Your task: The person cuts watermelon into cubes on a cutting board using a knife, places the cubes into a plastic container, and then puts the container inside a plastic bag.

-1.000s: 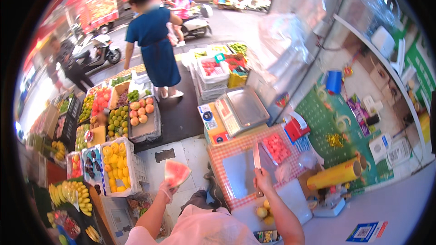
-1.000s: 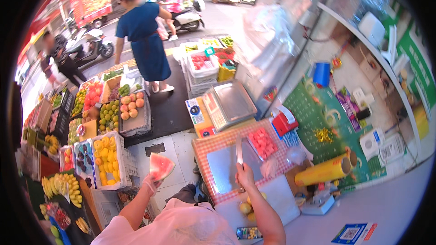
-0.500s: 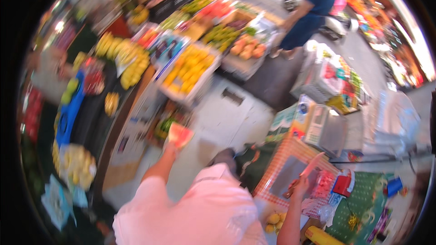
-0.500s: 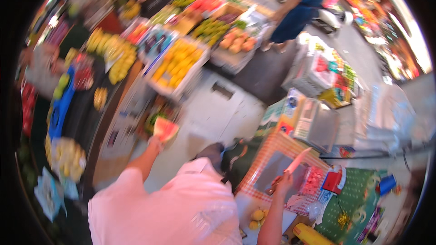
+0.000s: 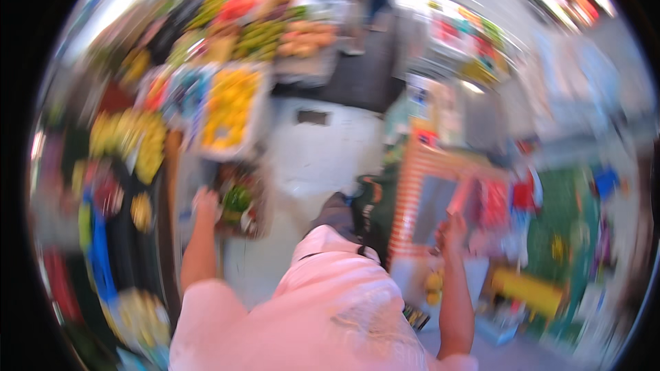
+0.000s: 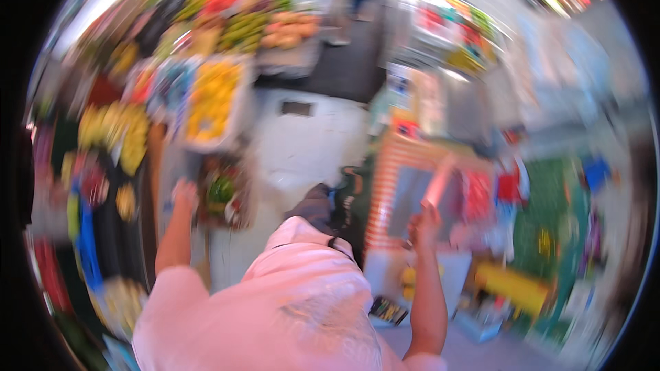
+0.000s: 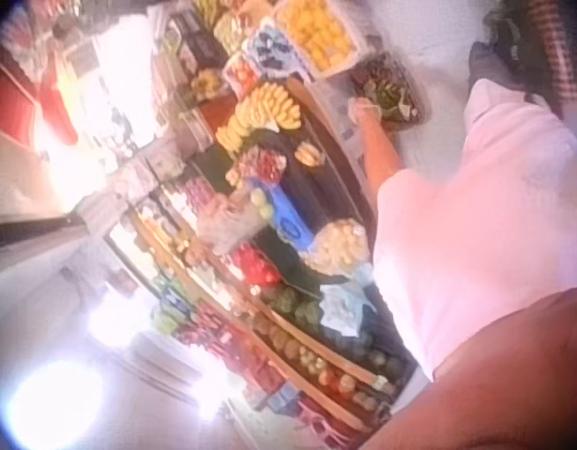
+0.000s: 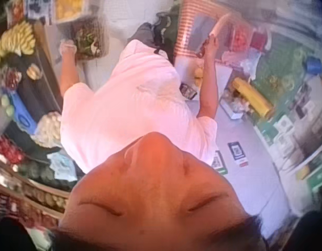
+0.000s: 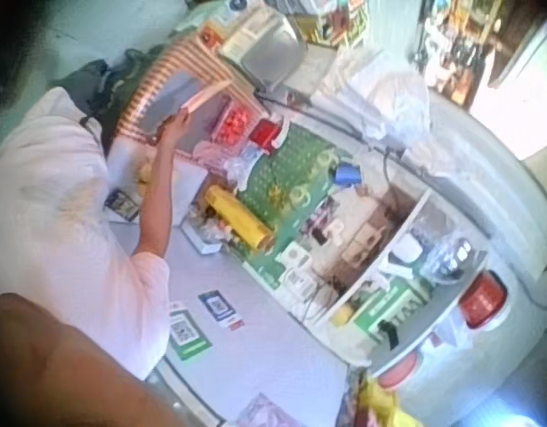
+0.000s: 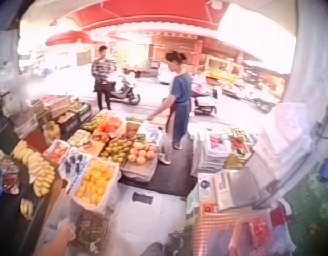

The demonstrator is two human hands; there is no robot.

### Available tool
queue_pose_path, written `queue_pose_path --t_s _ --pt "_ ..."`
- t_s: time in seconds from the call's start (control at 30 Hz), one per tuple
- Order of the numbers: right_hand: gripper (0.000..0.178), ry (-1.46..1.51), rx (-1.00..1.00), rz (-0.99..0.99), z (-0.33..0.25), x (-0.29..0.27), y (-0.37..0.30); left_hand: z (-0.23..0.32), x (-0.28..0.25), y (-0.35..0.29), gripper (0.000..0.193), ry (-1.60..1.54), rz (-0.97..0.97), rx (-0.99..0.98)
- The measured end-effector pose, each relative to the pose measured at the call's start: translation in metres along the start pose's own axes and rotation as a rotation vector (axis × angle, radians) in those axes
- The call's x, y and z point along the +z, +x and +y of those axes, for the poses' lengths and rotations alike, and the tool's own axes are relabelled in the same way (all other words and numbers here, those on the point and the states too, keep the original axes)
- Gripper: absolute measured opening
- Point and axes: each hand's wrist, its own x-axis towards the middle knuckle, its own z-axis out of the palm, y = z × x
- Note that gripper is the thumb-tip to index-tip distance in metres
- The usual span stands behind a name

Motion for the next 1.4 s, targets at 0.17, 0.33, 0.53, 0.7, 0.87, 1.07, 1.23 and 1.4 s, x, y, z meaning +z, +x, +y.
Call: queue_pose_path --t_s 0.17,0.33,0.53,0.7,0.87,1.07,1.23,1.4 --pt "0.029 0.289 0.021 0.172 0.019 -0.015 -0.008 -0.104 0.247 -0.047 0.008 0.417 -0.327 -0.114" --pt "0.029 0.503 0.087 0.260 0.053 -0.013 -0.029 -0.220 0.495 -0.254 0.027 1.004 -1.061 0.172" --pt "0.027 0.422 0.138 0.526 0.051 -0.004 -0.019 -0.373 0.663 -0.441 0.028 1.372 -1.710 0.782" --pt "0.025 0.481 0.163 0.720 0.013 -0.022 0.007 -0.423 0.689 -0.534 0.045 1.950 -1.839 1.183" --pt "0.026 0.391 0.241 0.809 0.024 -0.009 0.016 -0.401 0.694 -0.585 0.067 2.322 -1.777 1.119" --pt "0.025 -0.104 0.249 1.007 0.071 0.017 0.017 -0.464 0.744 -0.558 0.048 2.042 -1.949 1.133" --pt "0.034 -0.182 0.213 0.947 -0.013 -0.011 0.048 -0.608 0.811 -0.529 0.034 1.457 -2.421 0.733" --pt "0.035 -0.197 0.225 0.969 -0.036 -0.034 0.068 -0.626 0.816 -0.552 0.024 0.742 -2.823 2.427"
